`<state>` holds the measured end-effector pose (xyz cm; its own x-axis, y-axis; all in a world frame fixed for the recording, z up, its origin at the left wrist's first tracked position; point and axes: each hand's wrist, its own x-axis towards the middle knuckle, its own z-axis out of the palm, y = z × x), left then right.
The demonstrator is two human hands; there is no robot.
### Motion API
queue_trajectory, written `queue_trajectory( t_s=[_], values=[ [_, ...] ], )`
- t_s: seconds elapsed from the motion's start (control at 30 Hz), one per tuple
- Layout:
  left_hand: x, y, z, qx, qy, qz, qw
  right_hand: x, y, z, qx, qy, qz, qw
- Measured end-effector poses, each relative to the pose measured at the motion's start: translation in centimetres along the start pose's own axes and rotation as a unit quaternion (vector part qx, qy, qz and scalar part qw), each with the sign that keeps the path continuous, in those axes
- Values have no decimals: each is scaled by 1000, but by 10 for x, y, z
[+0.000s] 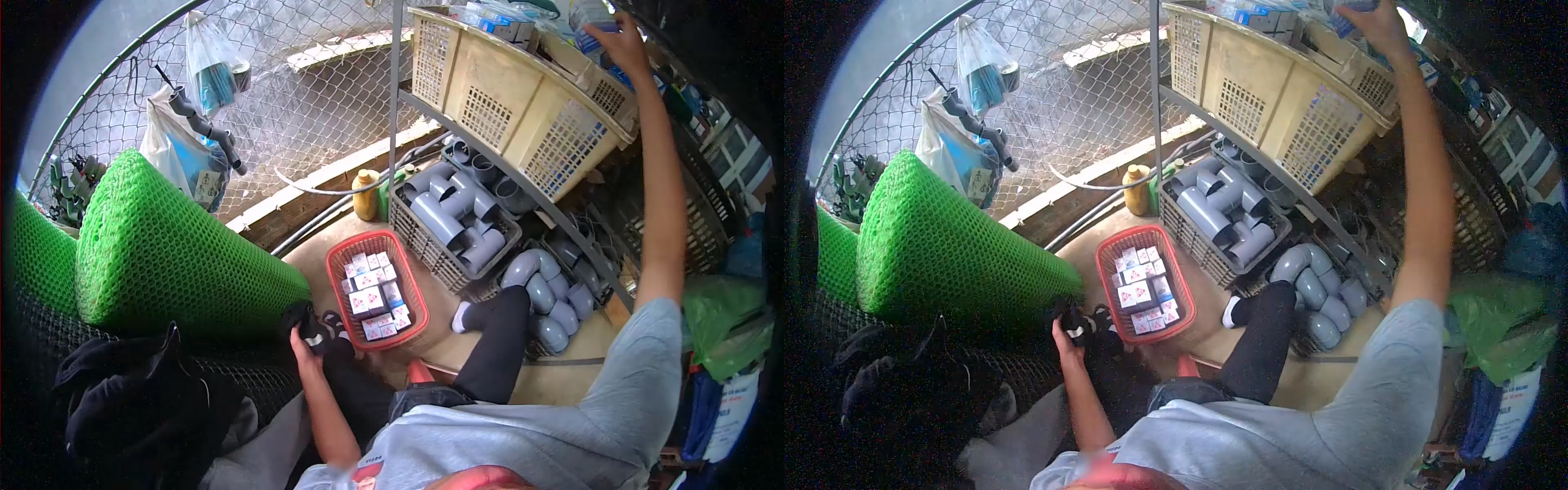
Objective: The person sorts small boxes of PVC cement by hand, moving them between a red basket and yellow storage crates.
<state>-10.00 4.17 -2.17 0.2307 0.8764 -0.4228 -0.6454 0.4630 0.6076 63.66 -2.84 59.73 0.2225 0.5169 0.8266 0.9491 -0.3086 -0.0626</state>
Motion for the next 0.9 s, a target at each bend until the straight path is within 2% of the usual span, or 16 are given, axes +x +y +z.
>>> queue_trajectory(
  t_s=[0.07, 0.1, 0.13, 0.2, 0.27, 0.3, 0.33, 0.37, 0.47, 0.57, 0.63, 0.7, 0.77, 0.8, 0.83, 0.9],
  values=[
    [-21, -3, 40, -26, -16, 3, 1000, -46, -58, -33, 69, 55, 20, 996],
    [-32, -5, 64, -51, -31, 10, 998, -68, -79, -37, 293, 79, 63, 951],
    [-41, -6, 81, -33, -31, -14, 999, -95, -95, -38, 501, 95, 106, 854],
    [-44, -15, 104, -34, -109, -40, 993, -159, -118, -33, 700, -11, 187, 689],
    [-59, -14, 152, -34, -105, -24, 994, -244, -206, -35, 718, -95, 273, 633],
    [-76, -6, 183, -33, -98, -9, 995, -286, -235, -18, 760, -168, 288, 558],
    [-83, -3, 202, -38, -91, 10, 995, -326, -262, -4, 729, -188, 323, 574],
    [-90, 1, 216, -43, -84, 30, 995, -340, -312, -9, 794, -177, 272, 513],
    [-138, 27, 262, -85, -198, 74, 974, -419, -352, 14, 834, -197, 381, 346],
    [-154, 17, 266, -48, -226, 73, 970, -462, -362, 28, 831, -213, 435, 272],
    [-155, -2, 270, 165, -264, 252, 916, -469, -361, 30, 851, -217, 349, 326],
    [-175, 1, 268, 493, -237, 420, 724, -478, -357, 34, 834, -203, 388, 335],
    [-188, -3, 267, 540, -270, 486, 632, -482, -341, 38, 862, -271, 389, 180],
    [-191, 3, 270, 581, -277, 484, 593, -490, -337, 41, 782, -297, 248, 489],
    [-195, 9, 271, 619, -283, 480, 554, -494, -336, 39, 605, -289, 76, 738],
    [-178, 29, 279, 556, -313, 474, 607, -506, -344, 33, 842, -252, 359, 315]
  ],
)
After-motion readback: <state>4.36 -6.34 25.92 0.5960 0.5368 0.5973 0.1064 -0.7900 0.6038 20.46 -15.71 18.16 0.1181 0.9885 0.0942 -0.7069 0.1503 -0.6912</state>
